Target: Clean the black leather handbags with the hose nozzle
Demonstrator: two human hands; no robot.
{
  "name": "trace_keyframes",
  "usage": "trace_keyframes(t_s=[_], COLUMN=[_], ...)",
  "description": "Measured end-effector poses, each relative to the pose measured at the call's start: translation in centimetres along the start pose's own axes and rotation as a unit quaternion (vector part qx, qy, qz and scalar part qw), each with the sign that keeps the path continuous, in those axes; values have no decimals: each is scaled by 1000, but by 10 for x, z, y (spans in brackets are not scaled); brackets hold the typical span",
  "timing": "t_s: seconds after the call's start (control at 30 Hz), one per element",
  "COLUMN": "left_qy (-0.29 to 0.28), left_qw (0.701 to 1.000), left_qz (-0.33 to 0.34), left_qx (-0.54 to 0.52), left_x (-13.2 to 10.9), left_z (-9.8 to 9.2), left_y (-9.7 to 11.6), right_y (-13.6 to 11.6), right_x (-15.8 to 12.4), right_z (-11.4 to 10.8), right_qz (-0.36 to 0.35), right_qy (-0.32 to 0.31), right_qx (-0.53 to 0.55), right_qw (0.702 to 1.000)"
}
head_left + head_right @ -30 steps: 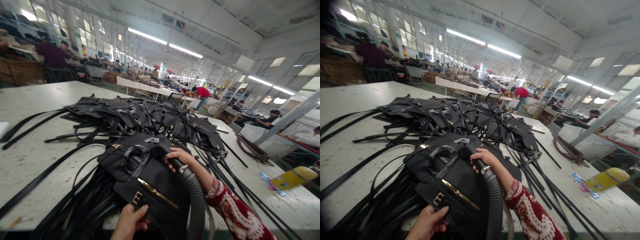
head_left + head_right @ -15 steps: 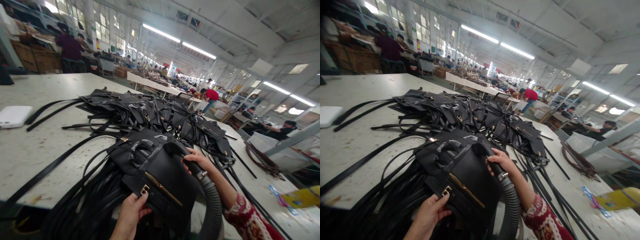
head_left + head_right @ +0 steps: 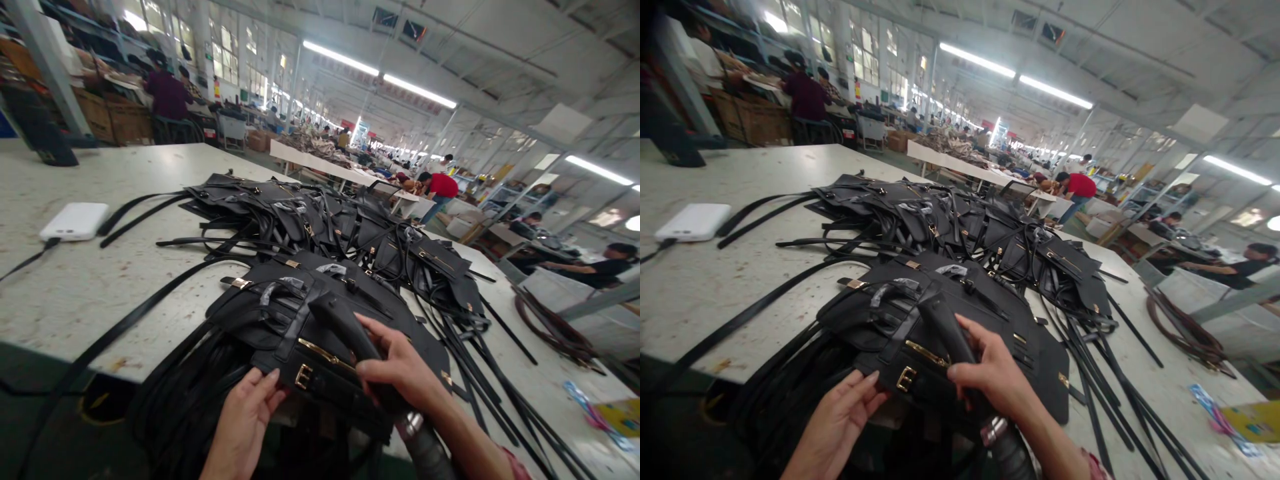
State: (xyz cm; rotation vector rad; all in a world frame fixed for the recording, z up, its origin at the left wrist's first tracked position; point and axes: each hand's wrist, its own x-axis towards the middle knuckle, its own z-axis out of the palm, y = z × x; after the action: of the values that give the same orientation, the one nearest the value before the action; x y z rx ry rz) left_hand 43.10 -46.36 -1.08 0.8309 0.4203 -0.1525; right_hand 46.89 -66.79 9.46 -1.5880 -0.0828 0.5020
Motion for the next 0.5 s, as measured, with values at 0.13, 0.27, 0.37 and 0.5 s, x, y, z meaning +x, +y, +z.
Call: trace_keyframes(t_s=[0.13,0.27,0.37,0.5], left_qy=[69,72,94,72], left_qw=[997,997,993,993], left_qz=[15,37,67,71], left_qx=[-5,0,-35,-59], left_x=[12,17,18,16], left_z=[-5,1,5,8], left_y=[5,-15,-32,-39], right_y=[8,7,8,10], right_x=[-28,-19,-3,2], right_z=[25,49,60,62], right_qz=[75,104,93,-27], right_qy=[-27,-64,-81,38], right_qx=[-17,-49,-57,-45], right_qw=[997,991,991,998])
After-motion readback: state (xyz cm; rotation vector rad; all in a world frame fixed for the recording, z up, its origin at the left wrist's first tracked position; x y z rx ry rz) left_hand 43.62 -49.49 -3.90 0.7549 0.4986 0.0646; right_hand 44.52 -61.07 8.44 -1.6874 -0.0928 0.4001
